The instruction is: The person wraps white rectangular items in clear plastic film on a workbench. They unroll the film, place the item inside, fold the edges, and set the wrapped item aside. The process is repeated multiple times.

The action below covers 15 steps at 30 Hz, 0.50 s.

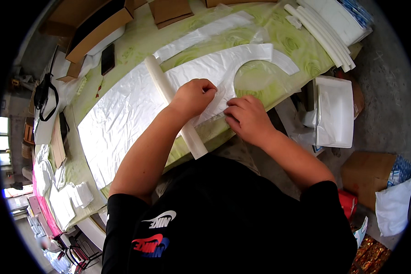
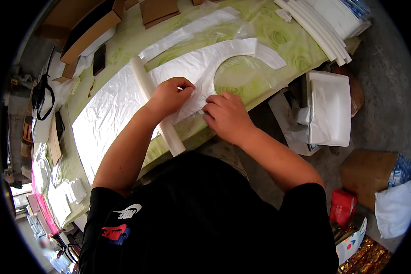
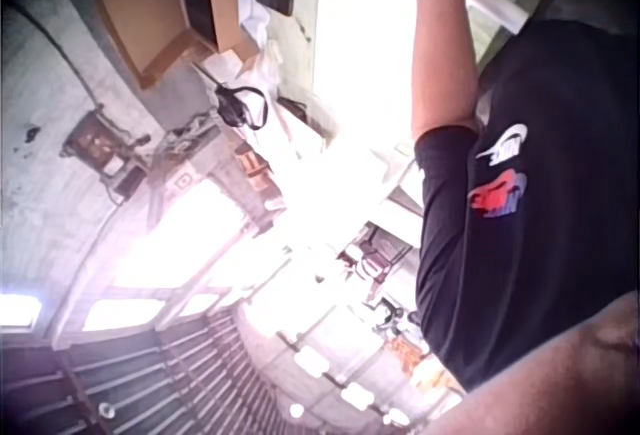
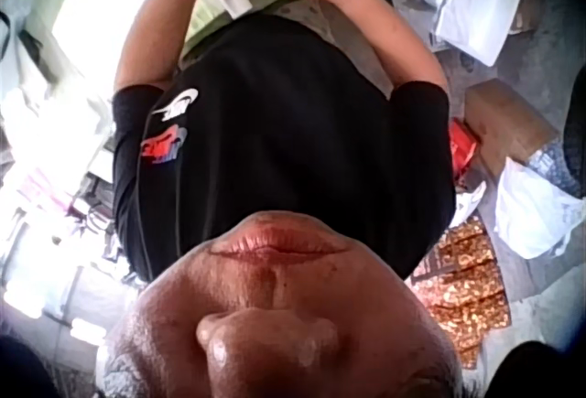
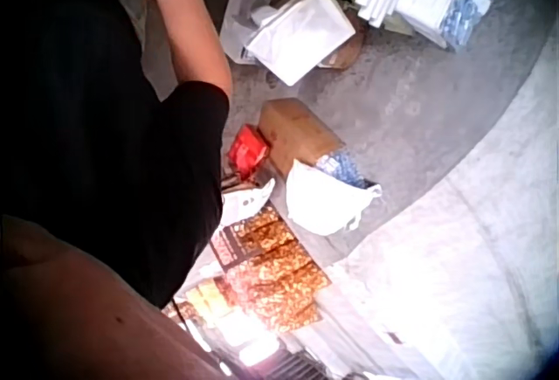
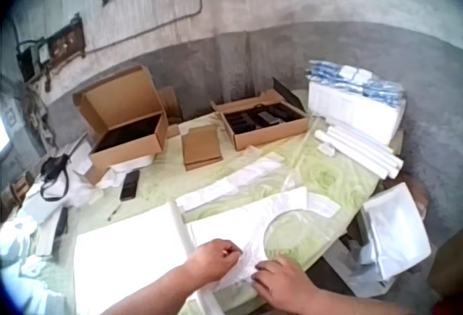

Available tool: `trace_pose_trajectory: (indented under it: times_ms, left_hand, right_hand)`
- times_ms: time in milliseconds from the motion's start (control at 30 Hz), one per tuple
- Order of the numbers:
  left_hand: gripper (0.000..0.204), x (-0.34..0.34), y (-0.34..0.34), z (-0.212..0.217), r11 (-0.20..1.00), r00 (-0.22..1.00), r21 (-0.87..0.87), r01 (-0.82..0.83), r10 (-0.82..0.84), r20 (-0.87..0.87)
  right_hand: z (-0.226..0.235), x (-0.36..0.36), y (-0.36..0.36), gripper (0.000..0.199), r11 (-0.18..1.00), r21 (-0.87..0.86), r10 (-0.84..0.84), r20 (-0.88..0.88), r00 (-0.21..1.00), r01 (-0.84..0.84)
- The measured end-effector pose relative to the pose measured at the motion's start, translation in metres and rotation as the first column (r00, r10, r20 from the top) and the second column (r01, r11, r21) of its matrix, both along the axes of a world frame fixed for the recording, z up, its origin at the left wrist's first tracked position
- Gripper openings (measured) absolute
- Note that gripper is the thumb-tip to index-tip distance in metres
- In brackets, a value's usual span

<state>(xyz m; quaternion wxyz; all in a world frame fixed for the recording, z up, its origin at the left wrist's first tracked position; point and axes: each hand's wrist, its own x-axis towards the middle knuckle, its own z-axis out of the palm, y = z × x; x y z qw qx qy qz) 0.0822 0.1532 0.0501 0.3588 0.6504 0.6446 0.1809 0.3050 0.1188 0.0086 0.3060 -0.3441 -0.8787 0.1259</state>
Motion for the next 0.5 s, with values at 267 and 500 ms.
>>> trace_pose_trajectory:
  times_ms: [267, 500]
  left_hand:
    - [0.027, -0.003, -0.003, 0.002, 0.999, 0.998, -0.004, 0.038, -0.039, -0.042]
    - [0.027, -0.006, -0.004, 0.002, 0.998, 0.997, 0.029, -0.049, 0.047, 0.062]
  right_hand:
    - [0.023, -0.030, -0.002, 0.025, 0.988, 0.155, 0.031, -0.161, 0.986, -0.006]
    - [0.014, -0.008, 0.001, 0.024, 0.996, -0.002, -0.089, 0.113, 0.990, 0.090]
